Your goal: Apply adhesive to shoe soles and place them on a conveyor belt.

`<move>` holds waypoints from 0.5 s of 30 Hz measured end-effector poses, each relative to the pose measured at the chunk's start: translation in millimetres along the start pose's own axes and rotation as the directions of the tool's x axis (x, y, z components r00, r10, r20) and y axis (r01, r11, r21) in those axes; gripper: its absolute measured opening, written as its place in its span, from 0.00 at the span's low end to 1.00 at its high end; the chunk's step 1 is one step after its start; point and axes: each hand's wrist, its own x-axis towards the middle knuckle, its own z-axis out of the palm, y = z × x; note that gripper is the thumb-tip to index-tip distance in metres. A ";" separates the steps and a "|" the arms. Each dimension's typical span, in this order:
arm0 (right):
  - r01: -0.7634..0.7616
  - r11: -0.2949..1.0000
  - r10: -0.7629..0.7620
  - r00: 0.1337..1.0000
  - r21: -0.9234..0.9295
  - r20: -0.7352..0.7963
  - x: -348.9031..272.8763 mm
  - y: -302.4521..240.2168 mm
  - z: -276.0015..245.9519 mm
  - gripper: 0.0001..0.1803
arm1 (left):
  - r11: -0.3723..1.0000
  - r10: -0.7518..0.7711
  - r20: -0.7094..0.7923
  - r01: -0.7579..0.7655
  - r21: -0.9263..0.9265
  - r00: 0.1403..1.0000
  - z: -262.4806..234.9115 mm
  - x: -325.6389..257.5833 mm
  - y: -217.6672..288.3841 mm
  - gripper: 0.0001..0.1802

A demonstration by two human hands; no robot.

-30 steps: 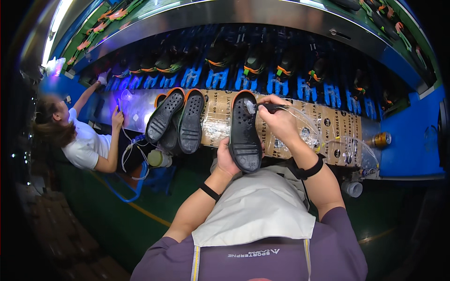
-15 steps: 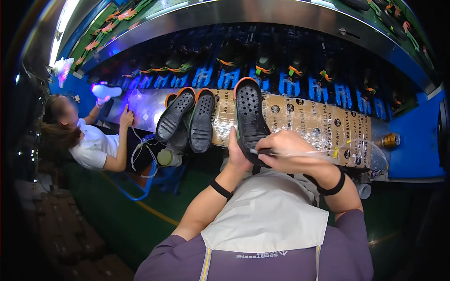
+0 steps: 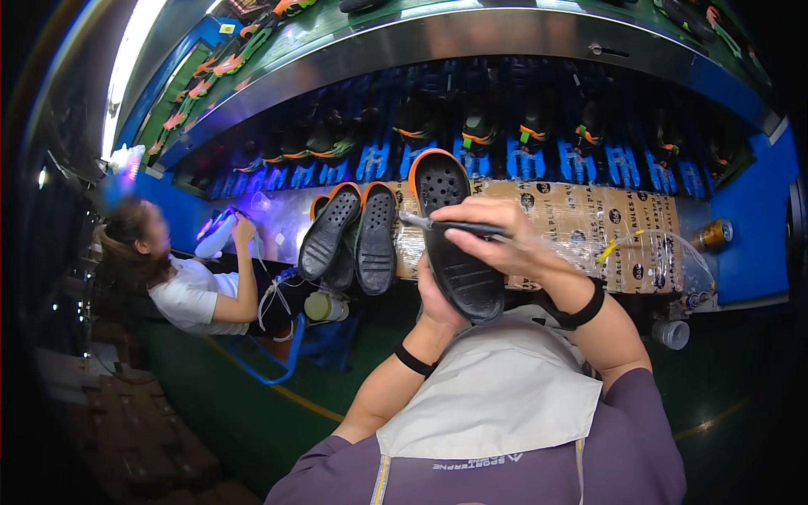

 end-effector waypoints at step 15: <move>0.086 0.938 -0.106 0.994 -0.336 -0.041 1.3 -8.7 -2.4 0.12 | 1.000 0.008 0.168 -0.006 -0.013 0.986 -12.3 2.6 8.4 0.42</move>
